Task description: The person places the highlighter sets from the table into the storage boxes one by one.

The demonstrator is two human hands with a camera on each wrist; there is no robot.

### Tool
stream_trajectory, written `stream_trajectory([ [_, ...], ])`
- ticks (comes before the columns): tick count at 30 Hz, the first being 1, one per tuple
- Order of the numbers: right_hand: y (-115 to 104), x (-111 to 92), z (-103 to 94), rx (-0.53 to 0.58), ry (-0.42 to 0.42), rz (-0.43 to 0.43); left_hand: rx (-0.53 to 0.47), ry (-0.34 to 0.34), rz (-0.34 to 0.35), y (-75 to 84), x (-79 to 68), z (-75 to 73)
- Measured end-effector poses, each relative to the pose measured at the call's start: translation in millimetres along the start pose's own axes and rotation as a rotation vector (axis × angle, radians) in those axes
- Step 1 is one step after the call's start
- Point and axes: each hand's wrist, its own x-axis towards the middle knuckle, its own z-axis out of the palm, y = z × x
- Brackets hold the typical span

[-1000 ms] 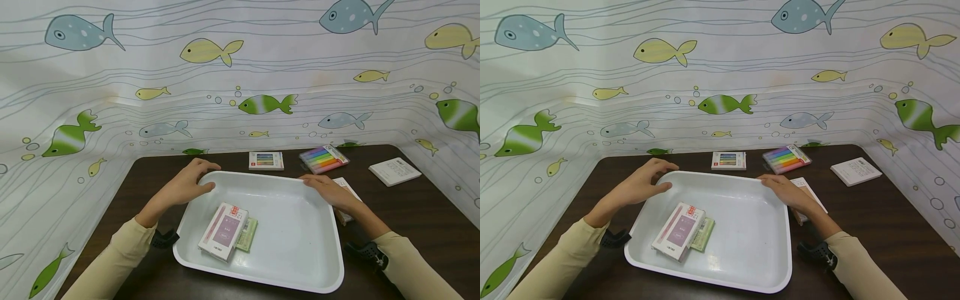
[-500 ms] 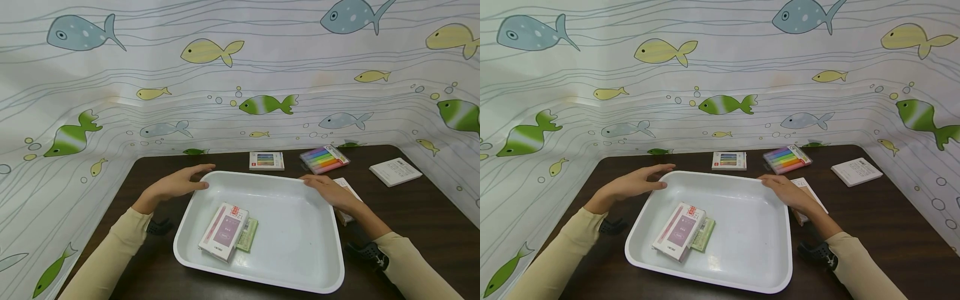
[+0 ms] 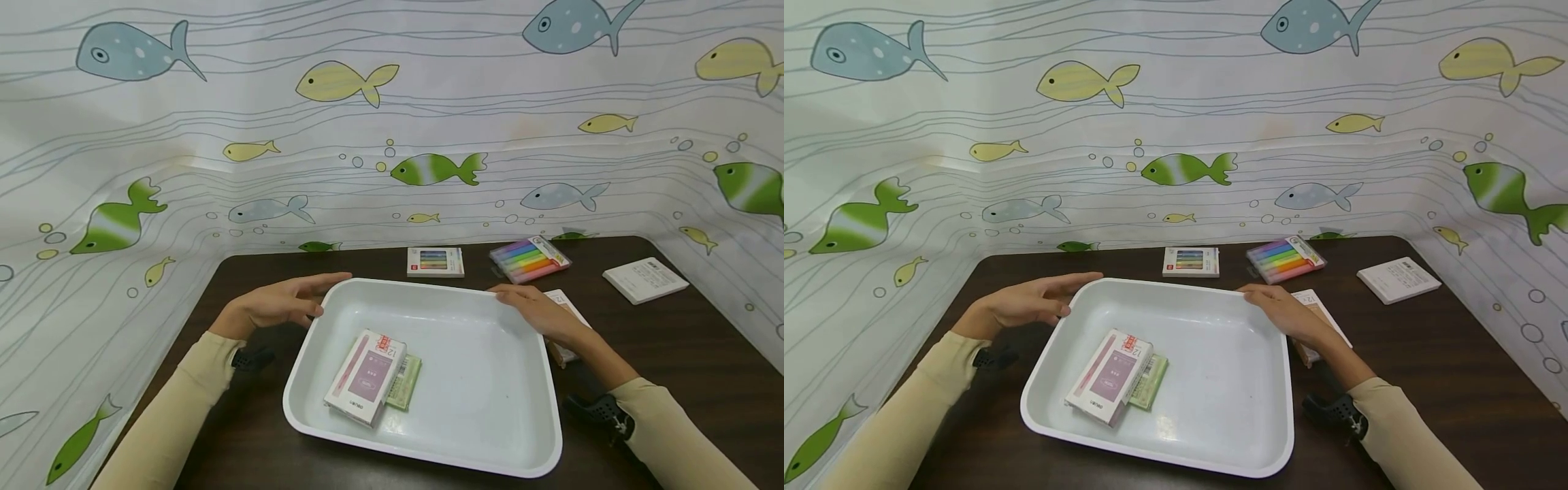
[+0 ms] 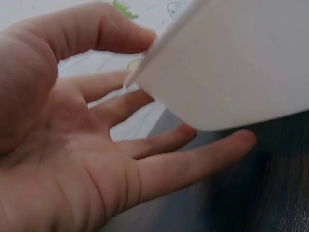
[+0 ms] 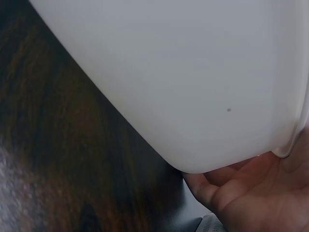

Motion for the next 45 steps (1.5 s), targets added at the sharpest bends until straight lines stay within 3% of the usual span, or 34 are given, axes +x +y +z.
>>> stream_trajectory([
  [7,0.8,0.8,0.1,-0.002,0.005,-0.001,-0.133,-0.08,0.081,-15.4,0.6,-8.9],
  [14,-0.6,-1.3,2.8,0.021,0.003,-0.001,-0.246,-0.087,0.105,-30.3,2.1,-9.0],
  [21,1.2,-1.0,2.8,-0.007,0.02,0.017,-0.249,-0.05,0.123,-45.2,0.9,-15.8],
  [28,2.4,-1.3,2.0,-0.032,0.031,0.028,-0.217,-0.017,0.119,-50.4,-1.9,-16.5],
  [36,-2.2,0.1,-7.3,0.122,-0.018,-0.081,-0.233,-0.007,0.117,-51.0,-2.9,-15.8],
  [45,-7.4,-8.8,-26.0,0.036,0.087,-0.159,-0.244,-0.03,0.117,-48.5,-1.0,-16.8],
])
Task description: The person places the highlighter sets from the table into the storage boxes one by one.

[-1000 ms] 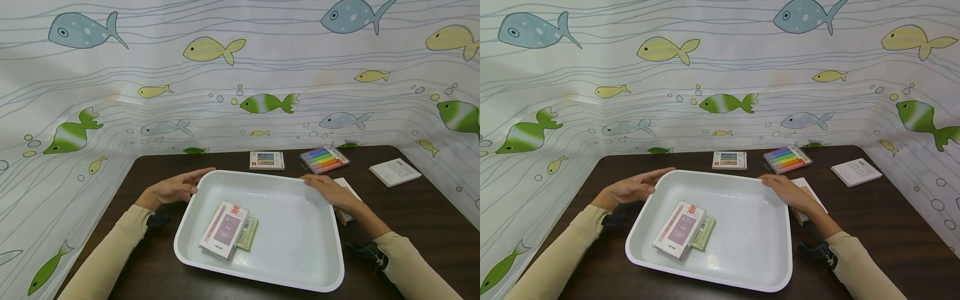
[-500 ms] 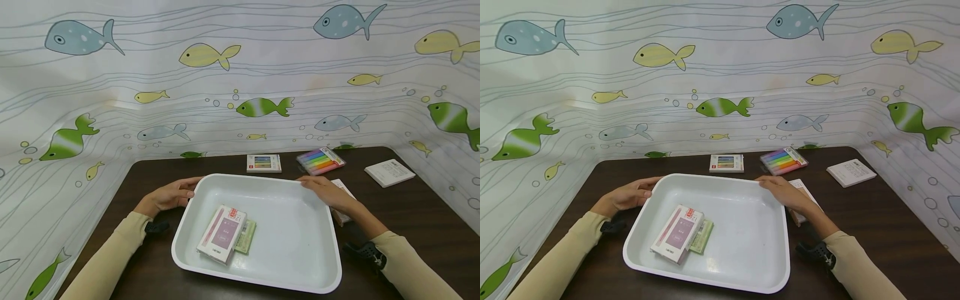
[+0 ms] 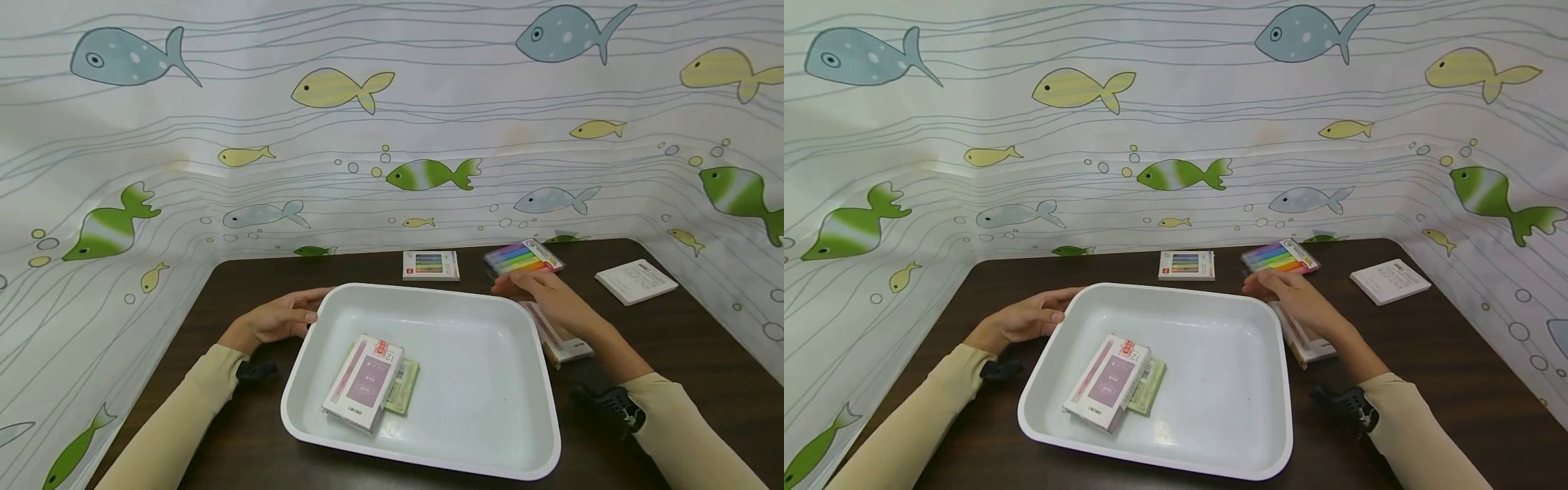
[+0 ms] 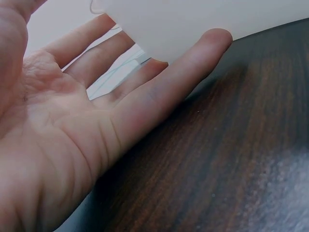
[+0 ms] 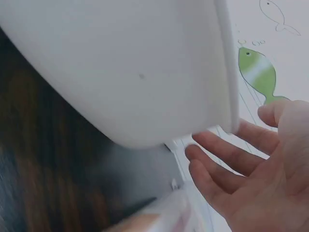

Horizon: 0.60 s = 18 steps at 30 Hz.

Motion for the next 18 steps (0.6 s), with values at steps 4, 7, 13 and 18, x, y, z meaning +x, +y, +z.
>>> stream_trajectory([
  [4,-1.5,-5.3,-11.5,-0.136,0.074,-0.002,-0.002,0.004,-0.004,0.0,1.2,0.9],
  [7,-2.8,-9.7,-20.6,-0.267,0.14,0.036,0.0,0.007,-0.007,-0.2,1.6,1.5],
  [13,7.5,-9.3,-41.2,-0.509,0.268,-0.001,0.011,0.02,-0.009,-0.2,-0.3,0.4],
  [18,19.1,-11.2,-61.3,-0.609,0.337,0.045,0.022,0.025,-0.006,-0.3,-0.8,-0.7],
])
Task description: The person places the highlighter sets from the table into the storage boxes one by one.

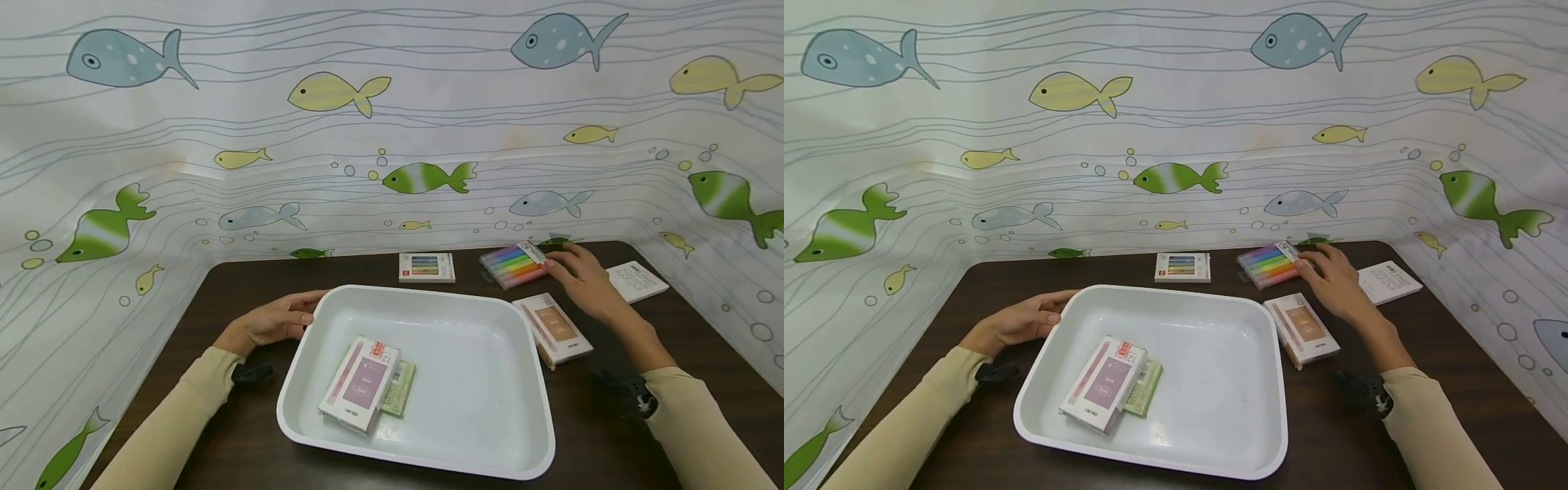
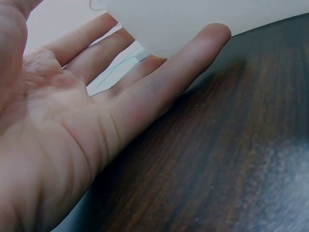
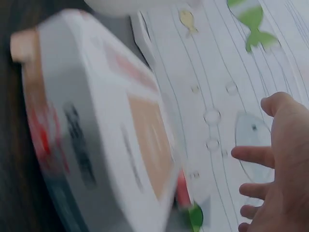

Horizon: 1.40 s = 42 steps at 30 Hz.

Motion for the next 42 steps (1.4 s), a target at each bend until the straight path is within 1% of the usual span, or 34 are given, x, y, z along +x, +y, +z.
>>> stream_trajectory([
  [5,24.8,-2.0,-13.2,-0.05,-0.035,0.073,0.006,0.0,-0.003,0.3,0.5,0.9],
  [8,38.7,-5.5,-21.3,-0.052,-0.05,0.12,0.009,-0.006,-0.003,-1.0,1.4,-0.1],
  [11,51.9,-6.6,-28.3,-0.051,-0.046,0.147,0.019,-0.01,0.002,-2.5,0.2,-1.7],
  [15,71.8,-8.2,-33.6,-0.078,-0.008,0.178,0.035,-0.011,0.011,-3.4,-2.0,-3.3],
  [20,95.3,-15.6,-34.1,-0.131,0.025,0.267,0.056,-0.002,0.007,-6.0,-3.4,-4.6],
  [24,109.3,-22.6,-37.8,-0.141,0.049,0.326,0.07,0.006,-0.002,-6.8,-2.0,-3.3],
  [26,114.5,-25.4,-41.6,-0.141,0.052,0.346,0.075,0.006,-0.003,-6.5,-1.3,-2.5],
  [29,121.0,-28.0,-46.8,-0.15,0.029,0.374,0.082,0.011,-0.009,-4.5,-1.9,-1.9],
  [33,128.6,-32.0,-51.5,-0.165,-0.004,0.392,0.082,0.016,-0.011,-2.3,-1.6,-1.7],
  [38,136.2,-36.2,-53.5,-0.174,-0.029,0.377,0.067,0.0,-0.008,-2.8,0.7,0.5],
  [42,141.3,-36.3,-54.2,-0.178,-0.03,0.352,0.062,-0.004,-0.004,-4.2,1.2,0.9],
])
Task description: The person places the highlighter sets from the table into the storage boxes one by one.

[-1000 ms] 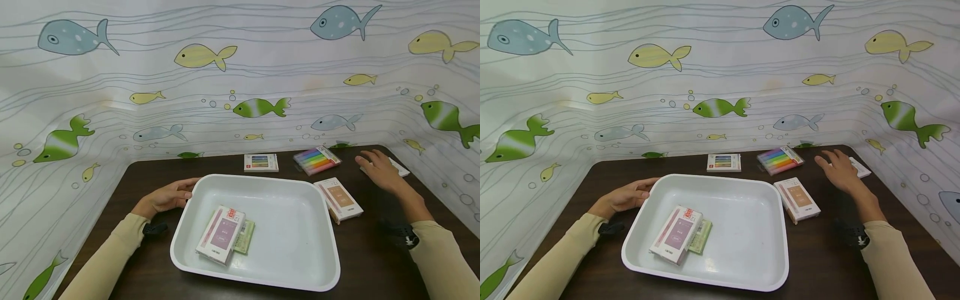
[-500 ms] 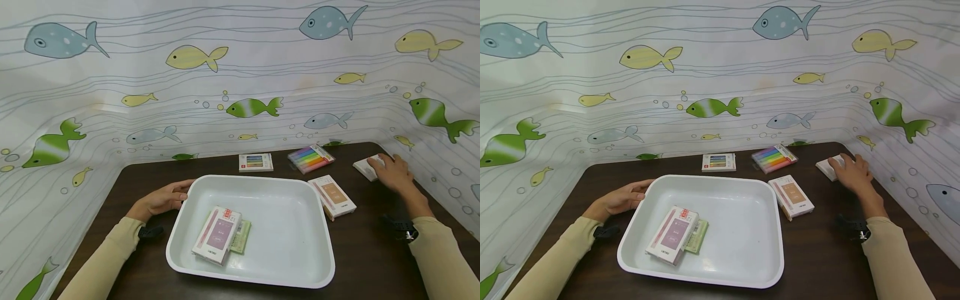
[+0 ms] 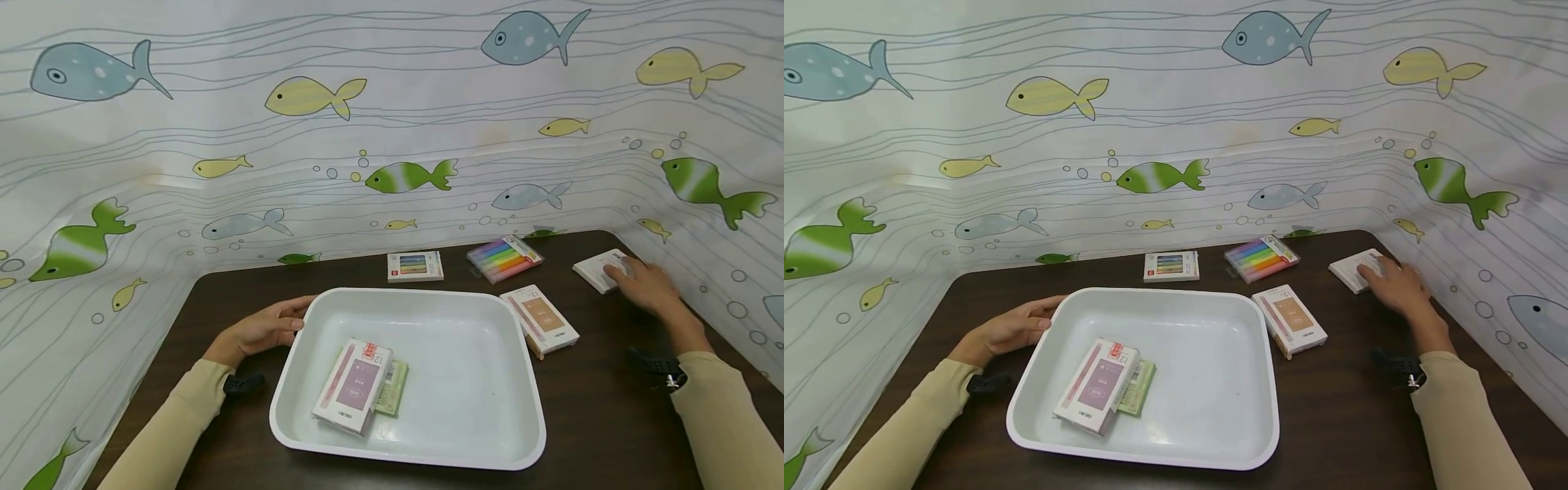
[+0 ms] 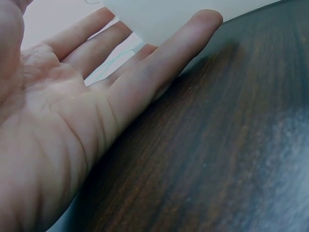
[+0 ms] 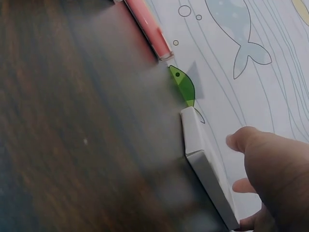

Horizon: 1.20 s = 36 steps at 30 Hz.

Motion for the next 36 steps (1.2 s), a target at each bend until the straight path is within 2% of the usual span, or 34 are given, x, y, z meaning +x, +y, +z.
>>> stream_trajectory([
  [8,3.8,3.2,-0.2,-0.022,0.001,-0.006,0.008,-0.004,0.008,0.2,-1.7,-0.1],
  [16,-7.8,-1.1,-3.1,0.048,0.026,0.132,0.01,0.019,-0.002,0.6,-0.1,-0.9],
  [27,-29.6,-5.0,-3.5,0.125,0.162,0.232,0.012,0.029,-0.007,-0.2,-2.5,1.0],
  [32,-38.6,-5.3,-5.7,0.149,0.226,0.239,0.003,0.013,0.003,-0.1,-1.7,0.3],
  [36,-44.5,-7.1,-5.8,0.208,0.295,0.223,-0.005,0.001,0.006,0.5,-1.4,0.8],
])
